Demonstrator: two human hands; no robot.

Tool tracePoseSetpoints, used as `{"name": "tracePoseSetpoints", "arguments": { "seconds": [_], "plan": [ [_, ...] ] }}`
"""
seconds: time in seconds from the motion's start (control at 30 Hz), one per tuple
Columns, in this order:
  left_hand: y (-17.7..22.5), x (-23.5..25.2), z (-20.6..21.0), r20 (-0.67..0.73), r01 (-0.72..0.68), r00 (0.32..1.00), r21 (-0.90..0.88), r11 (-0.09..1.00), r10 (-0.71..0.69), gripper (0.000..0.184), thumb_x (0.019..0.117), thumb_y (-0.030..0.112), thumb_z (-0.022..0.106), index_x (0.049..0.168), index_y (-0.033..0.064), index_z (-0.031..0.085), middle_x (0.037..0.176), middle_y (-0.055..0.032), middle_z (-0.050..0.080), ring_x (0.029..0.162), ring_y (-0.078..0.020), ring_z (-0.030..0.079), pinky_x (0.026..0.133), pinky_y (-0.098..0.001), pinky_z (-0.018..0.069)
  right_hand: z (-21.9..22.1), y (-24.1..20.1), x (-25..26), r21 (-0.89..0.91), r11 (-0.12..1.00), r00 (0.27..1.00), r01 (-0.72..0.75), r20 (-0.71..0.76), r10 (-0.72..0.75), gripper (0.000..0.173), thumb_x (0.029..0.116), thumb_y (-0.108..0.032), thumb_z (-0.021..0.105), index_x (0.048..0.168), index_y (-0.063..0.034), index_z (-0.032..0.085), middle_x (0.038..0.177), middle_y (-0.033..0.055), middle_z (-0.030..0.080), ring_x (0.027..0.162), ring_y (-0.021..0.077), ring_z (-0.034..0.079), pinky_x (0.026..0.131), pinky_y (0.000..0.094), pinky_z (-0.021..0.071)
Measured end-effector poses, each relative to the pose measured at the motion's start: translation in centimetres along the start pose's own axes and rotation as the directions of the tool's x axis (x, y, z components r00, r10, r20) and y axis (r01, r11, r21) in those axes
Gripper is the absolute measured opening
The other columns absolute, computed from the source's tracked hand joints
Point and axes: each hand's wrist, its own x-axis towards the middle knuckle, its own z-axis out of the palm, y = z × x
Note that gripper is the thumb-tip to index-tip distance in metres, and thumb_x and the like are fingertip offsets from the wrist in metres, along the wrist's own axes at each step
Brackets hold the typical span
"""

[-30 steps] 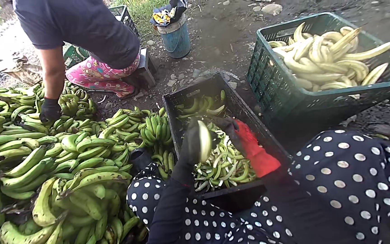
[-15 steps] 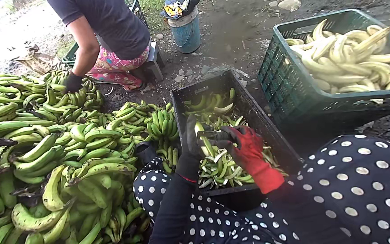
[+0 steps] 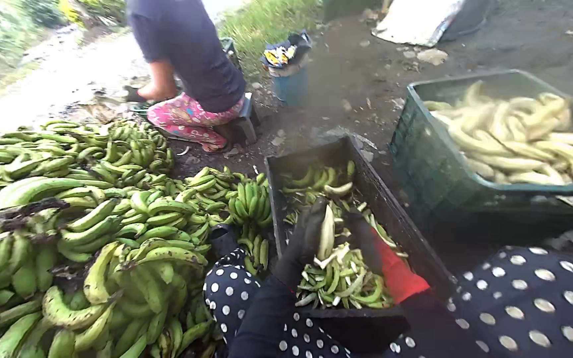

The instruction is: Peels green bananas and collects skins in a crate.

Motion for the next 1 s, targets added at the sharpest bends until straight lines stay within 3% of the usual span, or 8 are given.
{"name": "tracePoseSetpoints", "arguments": {
  "seconds": [0.13,0.23,0.33,0.4,0.5,0.63,0.9,1.0],
  "plan": [
    [-1.6,0.7,-1.9,-0.050,0.071,0.995,-0.211,0.975,-0.084,0.052,0.1051,0.047,0.043,0.138,0.0081,0.047,0.091,-0.0076,0.064,0.069,-0.0173,0.065,0.058,-0.0337,0.0579,-1.4,0.2,-1.3,-0.030,0.987,0.987,-0.156,0.029,0.157,0.064,0.1077,-0.060,0.021,0.153,-0.0206,0.043,0.126,0.0119,0.063,0.088,0.0233,0.065,0.071,0.0438,0.0536],
    [-2.3,0.9,-2.7,-0.033,0.091,0.994,-0.335,0.938,-0.108,0.037,0.1069,0.039,0.045,0.123,0.0077,0.057,0.080,-0.0071,0.062,0.063,-0.0170,0.062,0.054,-0.0324,0.0549,-1.2,0.5,-2.1,-0.020,0.985,0.984,-0.174,0.019,0.175,0.069,0.1040,-0.067,0.019,0.148,-0.0254,0.052,0.104,0.0143,0.068,0.085,0.0307,0.065,0.066,0.0518,0.0510],
    [-2.7,1.2,-3.1,0.043,0.050,0.999,-0.579,0.814,-0.030,0.038,0.1096,0.035,0.031,0.106,0.0106,0.060,0.075,-0.0036,0.061,0.062,-0.0125,0.060,0.056,-0.0275,0.0532,-0.5,1.8,-1.8,-0.122,0.974,0.982,0.189,0.020,-0.188,0.064,0.1024,-0.058,0.041,0.140,-0.0094,0.057,0.119,0.0066,0.068,0.103,0.0138,0.065,0.090,0.0367,0.0544],
    [-2.1,1.1,-3.2,0.054,0.060,0.998,-0.632,0.772,-0.033,0.043,0.1092,0.035,0.028,0.102,0.0108,0.063,0.079,-0.0048,0.067,0.069,-0.0142,0.066,0.063,-0.0306,0.0577,-0.3,1.9,-1.3,-0.451,0.804,0.919,0.388,0.121,-0.375,0.084,0.0913,-0.079,0.037,0.141,-0.0164,0.062,0.132,0.0141,0.066,0.121,0.0305,0.062,0.098,0.0576,0.0505],
    [-1.7,0.9,-3.2,0.006,0.058,0.998,-0.604,0.795,-0.068,0.039,0.1091,0.028,0.028,0.106,0.0087,0.062,0.085,-0.0064,0.070,0.075,-0.0155,0.069,0.069,-0.0324,0.0601,0.1,-0.3,-2.7,-0.668,0.617,0.909,0.416,0.277,-0.313,0.084,0.0871,-0.083,0.034,0.150,-0.0312,0.054,0.137,0.0216,0.061,0.126,0.0497,0.055,0.090,0.0722,0.0462],
    [-1.6,1.0,-3.4,0.100,0.150,0.989,-0.596,0.789,-0.113,0.043,0.1082,0.029,0.028,0.100,0.0088,0.064,0.076,-0.0046,0.068,0.062,-0.0122,0.065,0.058,-0.0273,0.0570,-0.4,-1.4,-3.1,-0.737,0.508,0.892,0.445,0.310,-0.330,0.080,0.0862,-0.082,0.038,0.147,-0.0327,0.056,0.131,0.0237,0.063,0.122,0.0518,0.056,0.088,0.0729,0.0454],
    [-0.5,0.7,-2.8,-0.028,0.084,0.994,-0.372,0.924,-0.102,0.036,0.1088,0.019,0.031,0.104,0.0017,0.062,0.078,-0.0062,0.067,0.068,-0.0129,0.065,0.066,-0.0289,0.0582,-0.5,-3.0,-4.1,-0.749,0.509,0.904,0.423,0.311,-0.294,0.074,0.0885,-0.079,0.040,0.142,-0.0323,0.061,0.135,0.0225,0.061,0.129,0.0500,0.052,0.095,0.0714,0.0415],
    [-4.3,1.5,-5.1,0.006,-0.190,0.981,-0.126,0.974,0.192,0.034,0.1075,0.016,0.040,0.126,-0.0075,0.055,0.104,-0.0130,0.068,0.091,-0.0135,0.066,0.084,-0.0315,0.0572,0.3,-3.5,-3.9,-0.761,0.577,0.955,0.296,0.255,-0.154,0.063,0.0939,-0.068,0.047,0.143,-0.0312,0.060,0.137,0.0224,0.059,0.130,0.0483,0.051,0.095,0.0696,0.0418]
  ]
}}
